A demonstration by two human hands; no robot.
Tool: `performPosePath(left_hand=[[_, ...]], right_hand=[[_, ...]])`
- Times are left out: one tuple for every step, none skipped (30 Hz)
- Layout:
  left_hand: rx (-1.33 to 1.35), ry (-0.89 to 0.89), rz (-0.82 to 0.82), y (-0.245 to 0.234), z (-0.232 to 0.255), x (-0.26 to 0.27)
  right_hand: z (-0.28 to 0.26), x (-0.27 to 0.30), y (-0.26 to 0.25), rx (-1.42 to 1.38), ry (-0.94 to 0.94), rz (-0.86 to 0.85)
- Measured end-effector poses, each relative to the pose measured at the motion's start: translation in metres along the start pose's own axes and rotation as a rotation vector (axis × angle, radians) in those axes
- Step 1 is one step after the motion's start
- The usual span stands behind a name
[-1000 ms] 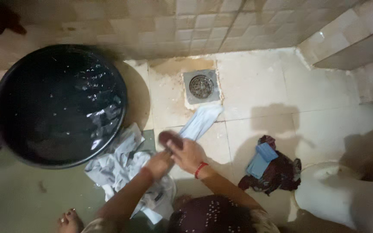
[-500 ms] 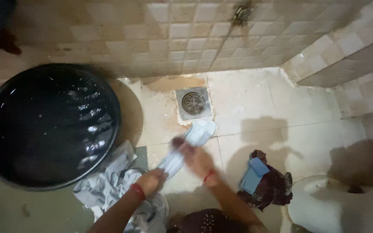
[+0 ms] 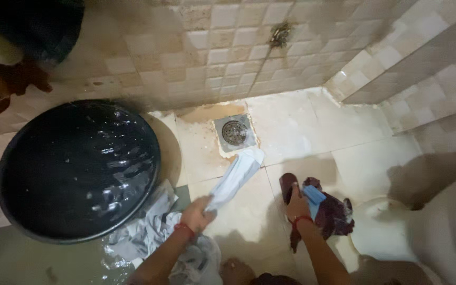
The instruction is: The person washes a light-colored garment by hand in a tiled bathroom. They rinse the cloth in a basin, scrub it with a blue brush on the floor, and repeatedly wring and rinse it under running water from a tap.
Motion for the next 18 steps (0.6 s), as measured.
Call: performPosePath(left_hand=[[0.01,-0.089,0.029,-0.003,0.004,-0.001],[-0.241,-0.02,-0.01,-0.011,0.008,-0.007],[-0.492,0.05,-0.046,-0.017,0.012,-0.013],[-0.745,0.126,-0.074,-0.022,0.015,-0.023],[-0.7,0.05,-0.164,-0.025,0.017,-0.032],[-0.65,-0.039,-0.249,-0.028,0.017,-0.034],[-0.597,-0.125,-0.334,-0.029,0.017,-0.036],[-0.573,-0.169,-0.31,-0.029,0.016,-0.034],[-0.549,-0.213,-0.287,-0.028,0.016,-0.031],[-0.523,-0.257,-0.256,-0.027,0.017,-0.026],[-0.319,-0.295,-0.126,-0.026,0.02,-0.019],[-0.109,-0.331,0.006,-0.023,0.026,-0.012],[0.103,-0.361,0.136,-0.022,0.032,-0.003],[0.164,-0.175,0.162,-0.023,0.045,-0.004],[0.221,0.012,0.185,-0.024,0.058,-0.004],[0.211,0.094,0.205,-0.025,0.072,-0.006],[0.2,0.177,0.225,-0.027,0.088,-0.016],[0.211,0.252,0.155,-0.032,0.104,-0.021]], right_hand=[[0.006,0.01,-0.01,0.071,-0.042,-0.009],[0.009,0.019,-0.021,0.178,-0.083,0.0],[0.014,0.028,-0.035,0.287,-0.123,0.009],[0.016,0.037,-0.051,0.394,-0.161,0.024],[0.019,0.047,-0.068,0.301,-0.26,0.068],[0.02,0.059,-0.087,0.215,-0.37,0.111],[0.019,0.072,-0.106,0.128,-0.481,0.155],[0.017,0.084,-0.12,0.15,-0.499,0.073],[0.017,0.096,-0.137,0.172,-0.519,-0.008],[0.013,0.104,-0.155,0.199,-0.542,-0.086],[0.006,0.111,-0.173,0.272,-0.574,-0.03],[-0.004,0.118,-0.192,0.351,-0.606,0.026],[-0.016,0.125,-0.209,0.431,-0.637,0.082],[-0.032,0.13,-0.224,0.474,-0.66,0.12],[-0.05,0.137,-0.236,0.517,-0.683,0.158],[-0.071,0.146,-0.241,0.517,-0.809,0.252],[-0.092,0.156,-0.244,0.515,-0.935,0.347],[-0.113,0.167,-0.245,0.391,-1.064,0.305]])
Point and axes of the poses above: each hand's wrist, its own x-axis away from the middle knuckle, its own y-axis out of the palm, z = x × y, the point moved 1 cm from there along -x, towards the middle knuckle, and after that the axes turned 13 degrees about x, right-handed, at the moved point
